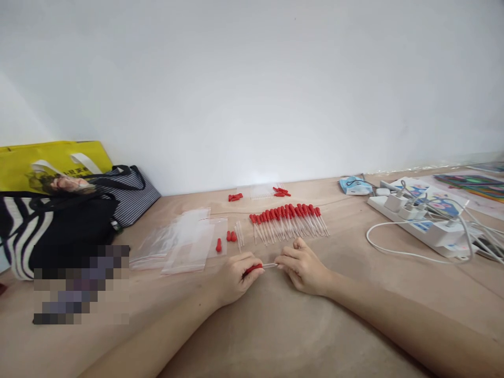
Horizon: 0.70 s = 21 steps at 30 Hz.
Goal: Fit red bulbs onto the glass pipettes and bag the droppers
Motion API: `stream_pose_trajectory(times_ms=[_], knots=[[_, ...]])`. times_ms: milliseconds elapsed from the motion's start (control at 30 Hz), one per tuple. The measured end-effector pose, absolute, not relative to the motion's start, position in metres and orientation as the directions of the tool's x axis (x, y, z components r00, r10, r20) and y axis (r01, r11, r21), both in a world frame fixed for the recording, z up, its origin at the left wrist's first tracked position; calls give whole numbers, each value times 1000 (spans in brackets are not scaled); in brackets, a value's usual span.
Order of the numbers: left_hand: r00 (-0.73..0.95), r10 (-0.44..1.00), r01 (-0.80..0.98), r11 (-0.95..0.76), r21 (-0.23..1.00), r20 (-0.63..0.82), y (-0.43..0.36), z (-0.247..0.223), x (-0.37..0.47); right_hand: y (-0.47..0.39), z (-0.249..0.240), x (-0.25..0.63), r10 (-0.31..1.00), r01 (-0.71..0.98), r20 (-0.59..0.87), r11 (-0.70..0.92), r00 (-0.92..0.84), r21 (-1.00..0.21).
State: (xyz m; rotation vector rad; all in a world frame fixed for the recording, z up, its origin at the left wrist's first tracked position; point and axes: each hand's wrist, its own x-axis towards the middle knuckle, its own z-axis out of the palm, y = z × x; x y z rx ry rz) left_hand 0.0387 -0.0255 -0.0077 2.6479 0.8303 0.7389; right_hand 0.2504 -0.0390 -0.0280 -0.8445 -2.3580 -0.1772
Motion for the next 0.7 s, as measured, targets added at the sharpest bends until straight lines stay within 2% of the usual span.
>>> stream_pose_trajectory(times_ms=[400,567,700], knots=[[742,536,418,-840,346,404,-26,-10,40,-41,-31,240,615,601,516,768,-596,-220],[722,557,452,-828,331,410,-21,-10,37,-40,-22,240,638,633,481,748,-601,-201],[674,574,528,-815,241,464,-16,-8,33,-45,-10,239,658,663,451,728,-603,-175]])
